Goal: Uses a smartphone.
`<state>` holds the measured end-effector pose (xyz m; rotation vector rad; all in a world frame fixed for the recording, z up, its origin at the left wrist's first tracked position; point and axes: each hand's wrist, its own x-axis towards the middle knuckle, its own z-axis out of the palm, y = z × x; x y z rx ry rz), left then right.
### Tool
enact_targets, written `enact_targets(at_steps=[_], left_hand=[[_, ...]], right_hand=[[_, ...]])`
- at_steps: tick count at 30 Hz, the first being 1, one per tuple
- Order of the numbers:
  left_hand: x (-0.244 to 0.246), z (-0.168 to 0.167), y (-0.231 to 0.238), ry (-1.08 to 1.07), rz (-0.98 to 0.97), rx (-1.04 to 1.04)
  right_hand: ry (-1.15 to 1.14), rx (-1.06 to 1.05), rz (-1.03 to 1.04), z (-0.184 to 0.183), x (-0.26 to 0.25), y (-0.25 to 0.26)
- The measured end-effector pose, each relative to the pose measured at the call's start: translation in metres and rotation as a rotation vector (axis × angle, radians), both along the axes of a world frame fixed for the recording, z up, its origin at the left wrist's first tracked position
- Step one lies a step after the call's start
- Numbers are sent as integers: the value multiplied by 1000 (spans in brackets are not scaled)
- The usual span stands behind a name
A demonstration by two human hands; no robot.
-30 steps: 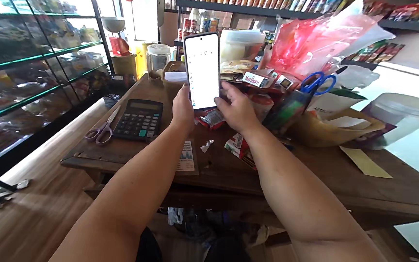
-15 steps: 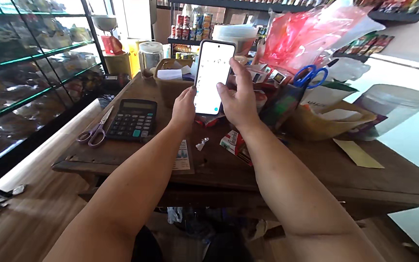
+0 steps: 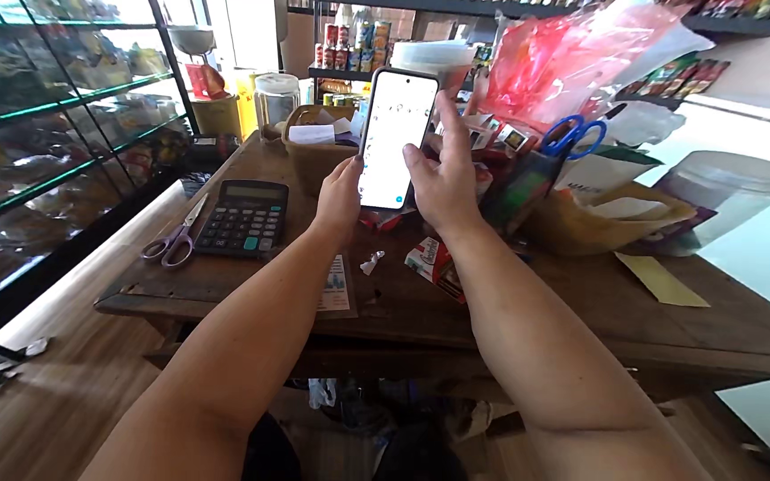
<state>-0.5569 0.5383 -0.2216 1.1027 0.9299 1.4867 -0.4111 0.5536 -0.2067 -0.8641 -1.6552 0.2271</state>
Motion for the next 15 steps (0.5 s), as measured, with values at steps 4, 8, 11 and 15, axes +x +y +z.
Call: enact_targets(at_steps=[4, 8, 11, 15], left_hand=[[-1, -1, 1, 17, -3, 20], [-1, -1, 2, -47, 1, -13], [-3, 0, 3, -190, 13, -58], [-9, 5, 5, -327, 84, -42]], right_hand=[[20, 21, 2, -1, 0, 2], [45, -25, 94, 1, 2, 3], [-28, -188, 131, 1, 5, 2], [-253, -338, 163, -3, 1, 1]])
